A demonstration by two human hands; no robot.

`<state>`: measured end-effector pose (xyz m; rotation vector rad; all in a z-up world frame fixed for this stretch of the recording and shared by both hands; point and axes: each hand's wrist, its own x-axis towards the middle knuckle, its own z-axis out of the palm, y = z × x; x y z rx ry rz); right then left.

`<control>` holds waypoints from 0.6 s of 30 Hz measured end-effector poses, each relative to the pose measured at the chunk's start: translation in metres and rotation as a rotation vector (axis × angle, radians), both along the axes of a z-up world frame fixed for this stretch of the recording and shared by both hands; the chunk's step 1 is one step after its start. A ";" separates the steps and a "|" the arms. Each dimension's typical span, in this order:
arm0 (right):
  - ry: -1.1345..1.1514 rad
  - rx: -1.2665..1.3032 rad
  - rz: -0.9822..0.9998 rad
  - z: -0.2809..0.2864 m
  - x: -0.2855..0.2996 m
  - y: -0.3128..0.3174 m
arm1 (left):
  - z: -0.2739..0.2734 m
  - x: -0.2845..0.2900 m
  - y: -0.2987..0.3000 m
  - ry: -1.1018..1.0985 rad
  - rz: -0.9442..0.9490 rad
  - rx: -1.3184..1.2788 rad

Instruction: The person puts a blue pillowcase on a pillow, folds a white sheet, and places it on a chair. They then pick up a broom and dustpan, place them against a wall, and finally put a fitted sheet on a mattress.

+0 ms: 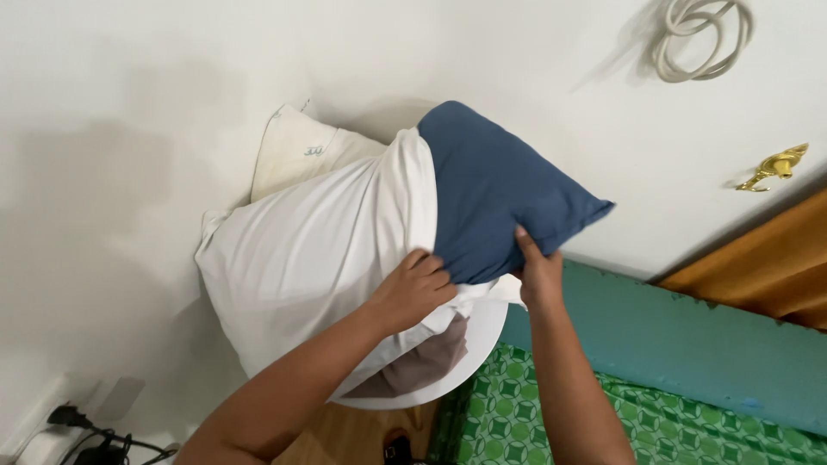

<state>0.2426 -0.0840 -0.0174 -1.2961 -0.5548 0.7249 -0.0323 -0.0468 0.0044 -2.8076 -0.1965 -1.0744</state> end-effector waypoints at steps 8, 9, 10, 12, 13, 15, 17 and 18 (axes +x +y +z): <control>0.396 -0.007 -0.144 -0.164 0.057 -0.032 | -0.060 -0.088 -0.012 0.087 0.030 -0.114; 0.521 -0.075 -0.190 -0.195 0.069 -0.032 | -0.063 -0.091 -0.012 0.100 0.013 -0.153; 0.520 -0.075 -0.187 -0.205 0.069 -0.040 | -0.066 -0.091 -0.013 0.099 0.016 -0.153; 0.563 -0.168 -0.187 -0.226 0.067 -0.054 | -0.074 -0.091 -0.015 0.091 -0.025 -0.295; 0.563 -0.170 -0.184 -0.234 0.081 -0.062 | -0.072 -0.086 -0.018 0.092 -0.022 -0.297; 0.276 -0.344 -0.414 -0.248 0.110 -0.078 | -0.070 -0.076 -0.023 -0.034 0.018 -0.413; -0.187 -0.241 -0.636 -0.204 0.102 -0.085 | -0.065 -0.061 -0.023 -0.061 0.088 -0.486; -0.659 -0.117 -0.829 -0.181 0.098 -0.087 | -0.062 -0.052 -0.022 -0.087 0.156 -0.558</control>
